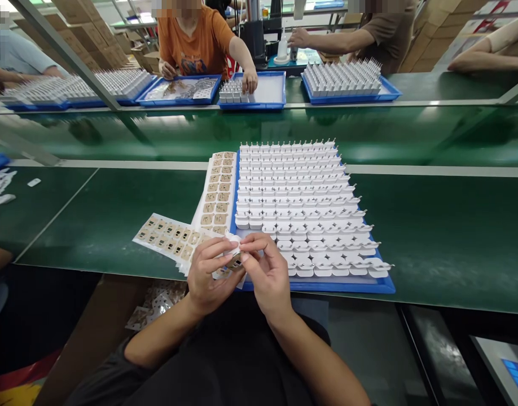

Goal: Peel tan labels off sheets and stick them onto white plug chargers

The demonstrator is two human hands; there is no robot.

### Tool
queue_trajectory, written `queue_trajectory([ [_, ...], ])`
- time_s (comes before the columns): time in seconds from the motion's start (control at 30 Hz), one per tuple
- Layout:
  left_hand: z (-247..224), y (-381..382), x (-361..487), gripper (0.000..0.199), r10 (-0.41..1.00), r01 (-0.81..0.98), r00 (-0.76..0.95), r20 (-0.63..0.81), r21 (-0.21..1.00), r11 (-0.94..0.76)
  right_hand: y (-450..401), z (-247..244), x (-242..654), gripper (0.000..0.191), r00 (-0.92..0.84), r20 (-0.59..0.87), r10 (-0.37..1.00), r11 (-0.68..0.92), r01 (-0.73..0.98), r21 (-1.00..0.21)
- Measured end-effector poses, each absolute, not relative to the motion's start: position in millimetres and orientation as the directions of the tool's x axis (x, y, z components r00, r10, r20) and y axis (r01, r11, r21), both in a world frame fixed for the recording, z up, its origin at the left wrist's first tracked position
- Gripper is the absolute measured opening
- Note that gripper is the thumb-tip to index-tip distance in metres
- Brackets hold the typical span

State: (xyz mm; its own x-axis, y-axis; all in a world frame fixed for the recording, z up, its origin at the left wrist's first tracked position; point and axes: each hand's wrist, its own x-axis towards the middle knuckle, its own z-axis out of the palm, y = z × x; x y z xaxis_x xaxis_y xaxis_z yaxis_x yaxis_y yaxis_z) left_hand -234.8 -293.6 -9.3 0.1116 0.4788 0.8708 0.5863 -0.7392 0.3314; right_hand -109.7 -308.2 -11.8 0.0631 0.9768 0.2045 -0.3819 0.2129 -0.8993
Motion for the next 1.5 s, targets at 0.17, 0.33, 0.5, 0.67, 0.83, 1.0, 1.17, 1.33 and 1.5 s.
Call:
queue_trajectory([
  [0.17, -10, -294, -236, 0.027, 0.481, 0.582, 0.131, 0.867, 0.325, -0.745, -306, -7, -111, 0.015, 0.067, 0.213, 0.975, 0.223, -0.335, -0.916],
  [0.33, -11, -294, -239, 0.023, 0.520, 0.515, 0.161, 0.839, 0.378, -0.769, -307, -4, -109, 0.032, 0.014, 0.260, 0.965, 0.261, -0.095, -0.961],
  [0.5, -8, -295, -239, 0.032, 0.563, 0.470, 0.174, 0.808, 0.435, -0.768, -305, 3, -90, 0.021, -0.086, 0.336, 0.938, 0.343, 0.092, -0.935],
  [0.67, -5, -296, -239, 0.039, 0.624, 0.434, 0.187, 0.759, 0.506, -0.746, -302, 5, -81, 0.021, -0.062, 0.593, 0.803, 0.576, 0.340, -0.743],
  [0.83, -13, -295, -248, 0.036, 0.820, 0.372, 0.091, 0.565, 0.745, -0.554, -306, 4, -74, 0.022, -0.186, 0.757, 0.626, 0.767, 0.325, -0.553],
  [1.0, -17, -282, -280, 0.042, 0.928, 0.416, -0.032, 0.372, 0.849, -0.326, -299, 1, -56, 0.018, -0.187, 0.638, 0.747, 0.621, 0.540, -0.568],
  [1.17, -23, -237, -353, 0.044, 0.848, 0.705, -0.240, 0.472, 0.685, -0.181, -291, -3, -52, 0.010, -0.317, 0.525, 0.790, 0.501, 0.827, -0.255],
  [1.33, -46, -168, -461, 0.050, 0.776, 0.672, -0.449, 0.443, 0.740, -0.033, -299, -3, -69, 0.019, -0.404, 0.456, 0.793, 0.567, 0.764, -0.309],
  [1.5, -67, -133, -535, 0.050, 0.752, 0.635, -0.564, 0.341, 0.761, 0.131, -313, -21, -96, 0.019, -0.457, 0.353, 0.817, 0.575, 0.703, -0.419],
])
